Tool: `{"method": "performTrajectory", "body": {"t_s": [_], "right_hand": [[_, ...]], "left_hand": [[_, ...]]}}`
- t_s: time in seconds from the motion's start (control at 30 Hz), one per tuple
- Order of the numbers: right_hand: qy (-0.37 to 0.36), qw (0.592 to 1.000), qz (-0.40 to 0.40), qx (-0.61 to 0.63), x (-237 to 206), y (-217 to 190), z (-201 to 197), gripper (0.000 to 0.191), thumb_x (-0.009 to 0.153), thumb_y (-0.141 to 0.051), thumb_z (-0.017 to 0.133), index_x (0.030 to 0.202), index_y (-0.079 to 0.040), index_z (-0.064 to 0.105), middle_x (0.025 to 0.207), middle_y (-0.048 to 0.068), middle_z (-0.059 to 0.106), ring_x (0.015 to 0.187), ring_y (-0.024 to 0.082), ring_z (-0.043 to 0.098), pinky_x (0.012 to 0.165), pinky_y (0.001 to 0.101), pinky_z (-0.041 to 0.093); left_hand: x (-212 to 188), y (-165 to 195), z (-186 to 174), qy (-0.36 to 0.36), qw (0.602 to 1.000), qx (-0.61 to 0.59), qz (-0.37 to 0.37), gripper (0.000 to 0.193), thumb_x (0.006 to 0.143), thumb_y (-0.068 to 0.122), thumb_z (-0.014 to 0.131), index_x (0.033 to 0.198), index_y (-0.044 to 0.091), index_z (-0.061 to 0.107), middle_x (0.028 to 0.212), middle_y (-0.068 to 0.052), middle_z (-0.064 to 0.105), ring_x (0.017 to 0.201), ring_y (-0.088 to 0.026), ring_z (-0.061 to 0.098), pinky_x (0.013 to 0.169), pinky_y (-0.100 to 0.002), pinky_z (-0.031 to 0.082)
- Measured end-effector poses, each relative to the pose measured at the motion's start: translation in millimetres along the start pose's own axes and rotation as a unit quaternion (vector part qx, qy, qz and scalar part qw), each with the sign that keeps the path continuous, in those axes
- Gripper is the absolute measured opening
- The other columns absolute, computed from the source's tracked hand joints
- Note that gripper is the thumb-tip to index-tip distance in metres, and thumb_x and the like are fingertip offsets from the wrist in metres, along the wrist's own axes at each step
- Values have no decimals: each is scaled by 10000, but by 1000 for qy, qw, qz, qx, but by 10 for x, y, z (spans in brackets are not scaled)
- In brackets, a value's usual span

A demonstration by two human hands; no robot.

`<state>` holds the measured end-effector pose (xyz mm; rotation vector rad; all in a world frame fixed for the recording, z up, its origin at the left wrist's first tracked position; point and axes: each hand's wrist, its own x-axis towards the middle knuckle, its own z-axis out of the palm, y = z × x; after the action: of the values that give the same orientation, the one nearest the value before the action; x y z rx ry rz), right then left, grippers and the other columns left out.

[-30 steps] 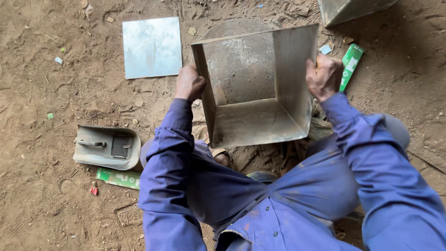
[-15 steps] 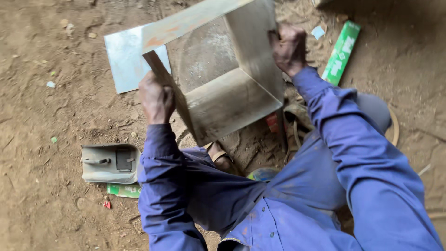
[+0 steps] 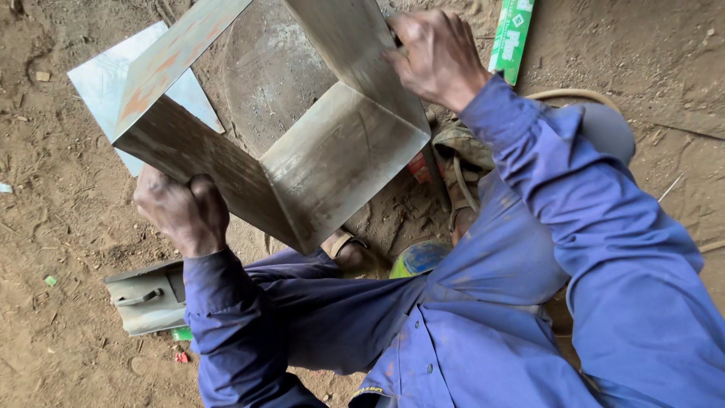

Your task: The person sits on the ground and arc-welds a sheet-metal box using an electrode holder, producing sparks at the box seam. The person then lifts the box, positions a flat metal sheet against its open face, and presses and adjusts the sheet to fit it in place.

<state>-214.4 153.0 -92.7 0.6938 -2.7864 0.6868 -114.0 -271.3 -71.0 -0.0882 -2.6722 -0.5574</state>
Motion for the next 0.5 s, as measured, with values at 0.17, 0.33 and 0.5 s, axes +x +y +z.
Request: {"method": "performTrajectory", "body": {"t_s": [0.17,0.33,0.5], "right_hand": [[-75,995,48,-40,-149,78,-123,312,946,-204,827,1147,23,754,814,220,728,616,276,682,510,390,545],[-42,998,39,-39,-281,78,-344,308,975,-205,801,1177,22,753,897,209,748,705,260,712,588,349,569],[17,999,-7,27,-380,-43,-674,256,1045,-208,737,1163,20,748,1004,190,765,826,258,738,741,359,598]], "left_hand": [[32,161,-69,-16,999,-43,-6,492,1192,386,406,1066,6,690,1008,-117,739,823,-213,714,716,-353,603],[133,172,103,34,994,103,-22,360,1093,118,467,1390,-85,466,1236,-236,626,1103,-298,686,965,-383,621],[58,329,211,-29,976,-70,-204,712,976,124,498,1578,-84,181,1437,-332,476,1137,-346,611,1023,-388,594]]}}
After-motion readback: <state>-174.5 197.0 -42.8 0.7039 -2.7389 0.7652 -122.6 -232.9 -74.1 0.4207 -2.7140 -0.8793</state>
